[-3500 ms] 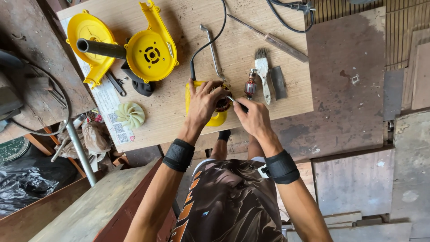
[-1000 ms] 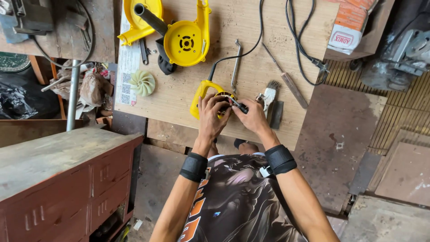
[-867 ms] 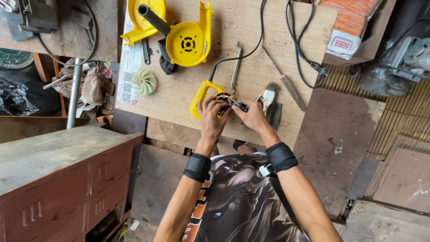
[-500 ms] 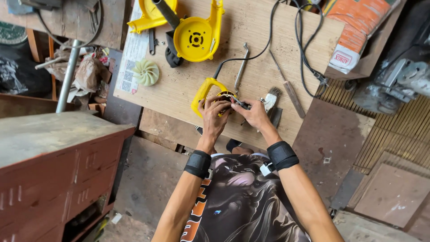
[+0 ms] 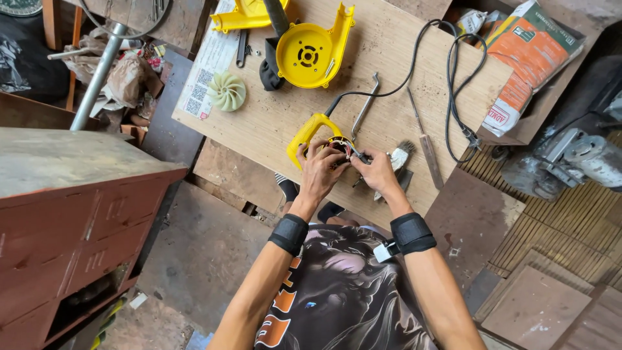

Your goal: The person disassembles a yellow electric blower on a workbench, pulling the motor armature out of the housing and setting it beside the tool. They then use a screwdriver to work on the blower housing and handle components at the open motor cavity.

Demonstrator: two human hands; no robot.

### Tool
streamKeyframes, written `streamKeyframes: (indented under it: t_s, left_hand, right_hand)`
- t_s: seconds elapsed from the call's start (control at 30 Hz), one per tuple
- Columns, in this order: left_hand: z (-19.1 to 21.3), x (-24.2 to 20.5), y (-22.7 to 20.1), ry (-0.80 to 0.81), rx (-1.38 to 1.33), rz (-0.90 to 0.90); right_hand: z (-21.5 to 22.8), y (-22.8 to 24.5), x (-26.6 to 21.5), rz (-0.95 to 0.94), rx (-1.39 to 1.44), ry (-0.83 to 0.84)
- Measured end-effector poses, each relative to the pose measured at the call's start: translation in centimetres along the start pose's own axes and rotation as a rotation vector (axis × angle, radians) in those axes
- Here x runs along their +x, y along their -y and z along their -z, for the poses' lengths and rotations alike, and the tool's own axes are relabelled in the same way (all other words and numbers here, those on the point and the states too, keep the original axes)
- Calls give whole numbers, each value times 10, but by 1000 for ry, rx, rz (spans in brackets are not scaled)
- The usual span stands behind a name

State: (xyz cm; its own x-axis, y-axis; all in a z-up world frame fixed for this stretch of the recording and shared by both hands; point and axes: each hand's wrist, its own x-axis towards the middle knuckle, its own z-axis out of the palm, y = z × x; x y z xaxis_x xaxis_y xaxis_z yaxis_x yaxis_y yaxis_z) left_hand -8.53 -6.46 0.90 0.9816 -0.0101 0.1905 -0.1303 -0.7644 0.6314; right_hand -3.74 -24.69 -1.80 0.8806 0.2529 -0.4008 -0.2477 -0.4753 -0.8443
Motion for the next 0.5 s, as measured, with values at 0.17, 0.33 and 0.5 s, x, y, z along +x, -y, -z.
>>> streamKeyframes:
  t_s: [0.17,0.33,0.5]
  left_hand:
    - [-11,-4,1,-43,-39,44]
    - [-6,-2,-8,-63,-14,63]
    - [-8,-1,-7,-52,-9,33]
  right_hand:
    - [-2,-7,0,17,86,-12]
    - [-1,-4,0,-39,87,2]
    - [4,3,-3,-49,14,15]
